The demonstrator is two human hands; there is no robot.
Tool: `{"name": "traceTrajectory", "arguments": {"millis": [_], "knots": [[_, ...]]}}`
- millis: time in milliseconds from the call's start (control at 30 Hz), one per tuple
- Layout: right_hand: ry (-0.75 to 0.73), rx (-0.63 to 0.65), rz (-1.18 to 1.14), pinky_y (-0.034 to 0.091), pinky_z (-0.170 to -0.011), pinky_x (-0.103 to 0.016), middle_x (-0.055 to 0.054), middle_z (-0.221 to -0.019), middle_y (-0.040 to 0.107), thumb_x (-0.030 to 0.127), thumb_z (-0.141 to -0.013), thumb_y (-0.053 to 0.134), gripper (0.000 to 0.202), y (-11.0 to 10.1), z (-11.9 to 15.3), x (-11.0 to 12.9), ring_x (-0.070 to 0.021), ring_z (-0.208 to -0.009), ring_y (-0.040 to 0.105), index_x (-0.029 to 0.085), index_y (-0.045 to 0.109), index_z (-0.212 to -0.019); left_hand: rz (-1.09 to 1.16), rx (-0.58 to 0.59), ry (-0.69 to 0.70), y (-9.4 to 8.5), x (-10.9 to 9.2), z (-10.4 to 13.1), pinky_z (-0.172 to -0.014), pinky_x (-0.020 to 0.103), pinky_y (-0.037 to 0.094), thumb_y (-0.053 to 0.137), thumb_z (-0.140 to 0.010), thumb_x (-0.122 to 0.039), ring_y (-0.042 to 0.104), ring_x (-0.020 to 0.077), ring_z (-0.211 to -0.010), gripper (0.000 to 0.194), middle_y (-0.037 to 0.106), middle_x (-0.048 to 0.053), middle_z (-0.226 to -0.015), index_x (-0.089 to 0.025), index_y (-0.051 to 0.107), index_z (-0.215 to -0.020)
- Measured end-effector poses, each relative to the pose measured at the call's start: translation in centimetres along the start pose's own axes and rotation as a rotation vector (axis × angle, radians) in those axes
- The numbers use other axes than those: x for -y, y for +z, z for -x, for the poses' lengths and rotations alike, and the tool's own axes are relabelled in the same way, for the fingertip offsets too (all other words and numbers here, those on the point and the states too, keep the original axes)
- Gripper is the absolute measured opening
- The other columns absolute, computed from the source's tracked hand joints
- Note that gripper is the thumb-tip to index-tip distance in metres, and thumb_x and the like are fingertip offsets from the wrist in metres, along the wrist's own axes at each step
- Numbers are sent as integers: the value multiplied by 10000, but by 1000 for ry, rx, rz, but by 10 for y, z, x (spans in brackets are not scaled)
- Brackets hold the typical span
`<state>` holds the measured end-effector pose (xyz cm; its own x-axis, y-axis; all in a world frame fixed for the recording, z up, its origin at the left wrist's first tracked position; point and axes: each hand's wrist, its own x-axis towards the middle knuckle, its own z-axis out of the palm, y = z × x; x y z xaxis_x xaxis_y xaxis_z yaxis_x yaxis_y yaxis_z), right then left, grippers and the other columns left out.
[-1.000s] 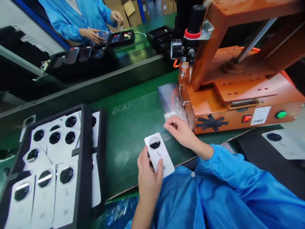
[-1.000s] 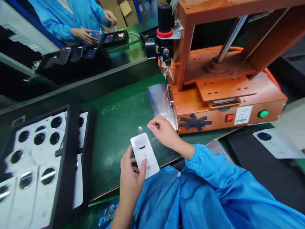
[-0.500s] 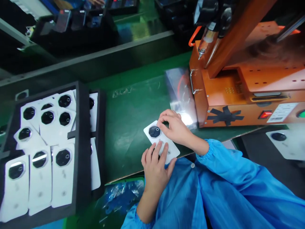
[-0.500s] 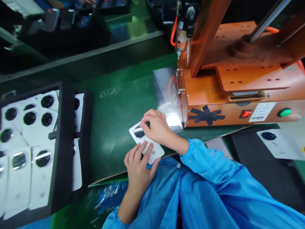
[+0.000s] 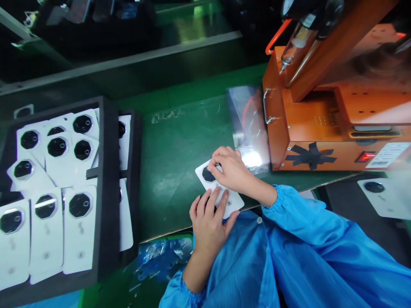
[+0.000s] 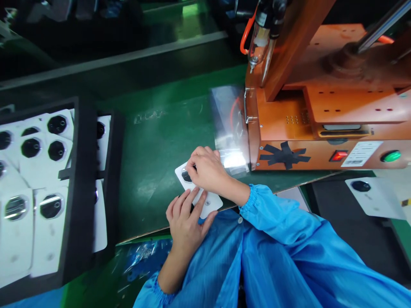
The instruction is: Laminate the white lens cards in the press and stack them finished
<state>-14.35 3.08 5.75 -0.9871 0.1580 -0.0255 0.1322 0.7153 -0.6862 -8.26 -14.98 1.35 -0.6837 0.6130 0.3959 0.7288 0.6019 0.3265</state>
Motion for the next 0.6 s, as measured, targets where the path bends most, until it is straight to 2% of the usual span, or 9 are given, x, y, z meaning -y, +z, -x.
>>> {"name": "traceTrajectory", "arguments": {"millis": [600], "knots": [[-7,-55,47,319,-882,-389,-55,-1064,656,210,-941,584,180,5,-2,-5,-224,-1008,532,189,696,-801,-2,-2,-6,3,0,0,-1122,483,340,726,-874,-508,578,306,-1275,544,672,96,-1367,-253,655,-1349]]}}
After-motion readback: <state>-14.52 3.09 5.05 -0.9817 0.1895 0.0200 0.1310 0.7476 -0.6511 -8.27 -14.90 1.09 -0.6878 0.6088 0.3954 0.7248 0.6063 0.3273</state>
